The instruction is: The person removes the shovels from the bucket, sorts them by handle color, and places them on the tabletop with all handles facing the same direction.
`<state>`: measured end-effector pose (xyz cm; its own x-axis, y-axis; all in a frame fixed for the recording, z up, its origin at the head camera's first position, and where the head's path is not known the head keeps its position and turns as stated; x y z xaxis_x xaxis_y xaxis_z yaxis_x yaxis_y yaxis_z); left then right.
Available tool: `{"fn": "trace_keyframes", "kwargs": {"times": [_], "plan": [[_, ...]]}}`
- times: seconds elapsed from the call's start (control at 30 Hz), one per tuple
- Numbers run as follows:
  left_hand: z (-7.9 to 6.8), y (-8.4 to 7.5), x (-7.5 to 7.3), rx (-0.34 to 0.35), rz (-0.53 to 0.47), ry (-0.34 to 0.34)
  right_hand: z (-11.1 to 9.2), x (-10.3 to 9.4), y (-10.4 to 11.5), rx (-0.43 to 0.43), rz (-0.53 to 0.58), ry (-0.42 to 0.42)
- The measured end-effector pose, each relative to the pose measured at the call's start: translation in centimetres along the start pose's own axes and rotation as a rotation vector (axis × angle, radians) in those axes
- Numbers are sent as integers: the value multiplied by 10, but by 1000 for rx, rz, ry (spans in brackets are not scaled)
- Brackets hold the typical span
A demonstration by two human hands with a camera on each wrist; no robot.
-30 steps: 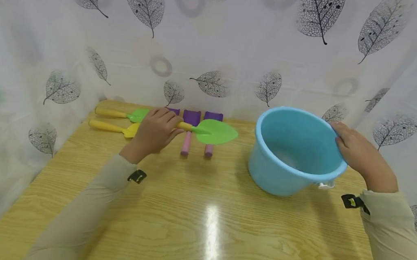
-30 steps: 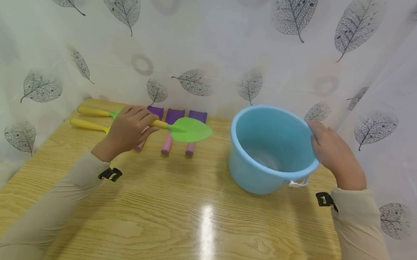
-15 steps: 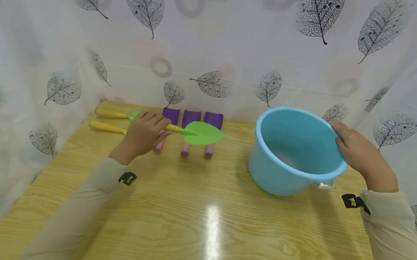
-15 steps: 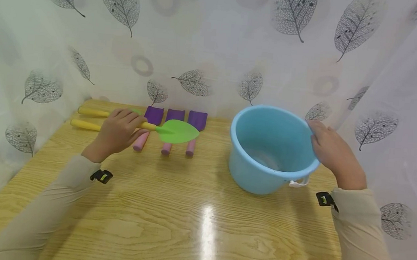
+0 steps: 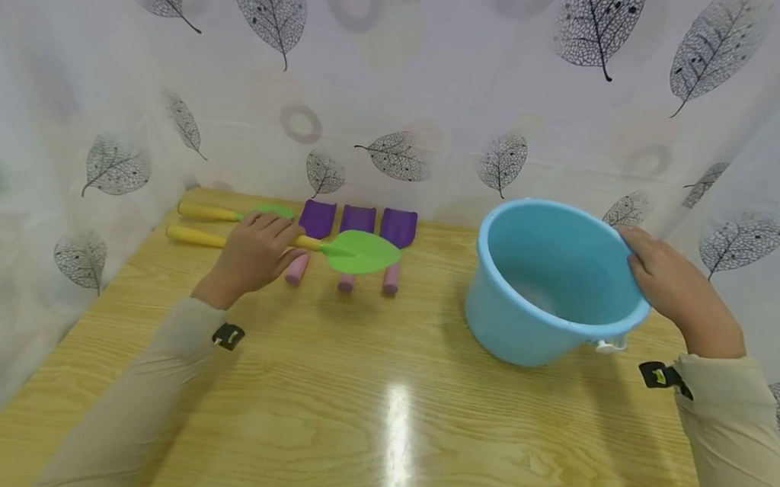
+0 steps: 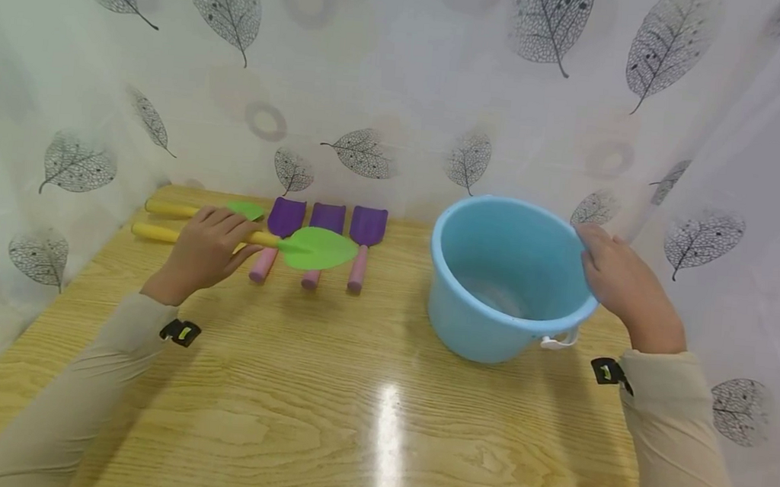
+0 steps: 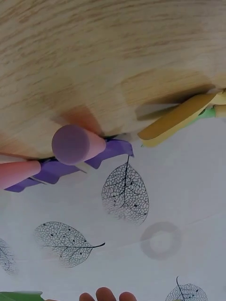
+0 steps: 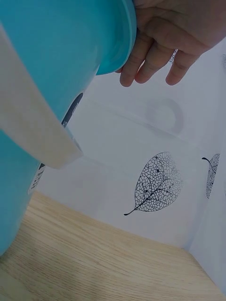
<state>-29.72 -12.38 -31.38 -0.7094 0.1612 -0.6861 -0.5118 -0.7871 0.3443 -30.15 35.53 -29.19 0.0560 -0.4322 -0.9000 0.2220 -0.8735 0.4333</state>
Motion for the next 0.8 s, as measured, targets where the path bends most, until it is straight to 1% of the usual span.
{"fn": "trace_keyframes", "kwargs": {"times": [0.2, 0.4, 0.6, 0.8], "plan": [[-8, 5, 3, -2, 20, -12, 1, 0, 0, -6, -3, 1], [-14, 10, 1, 6, 7, -38, 0, -1, 2, -5, -9, -5], [-23, 16, 2, 11, 26, -65, 0, -1, 2, -7, -6, -5], [-33, 23, 3, -2, 35, -68, 0, 1, 0, 0, -3, 3]]}}
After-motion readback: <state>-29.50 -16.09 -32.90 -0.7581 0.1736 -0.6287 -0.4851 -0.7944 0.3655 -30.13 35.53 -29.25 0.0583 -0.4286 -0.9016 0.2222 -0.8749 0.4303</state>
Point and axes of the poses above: each hand's wrist, its own z-axis towards the middle knuckle, its own x-axis out of the palm, y = z × x, the point moved 9 cm from there along z, towards the middle knuckle, and after that the axes turned 10 degrees about z, right-handed, at the moved point
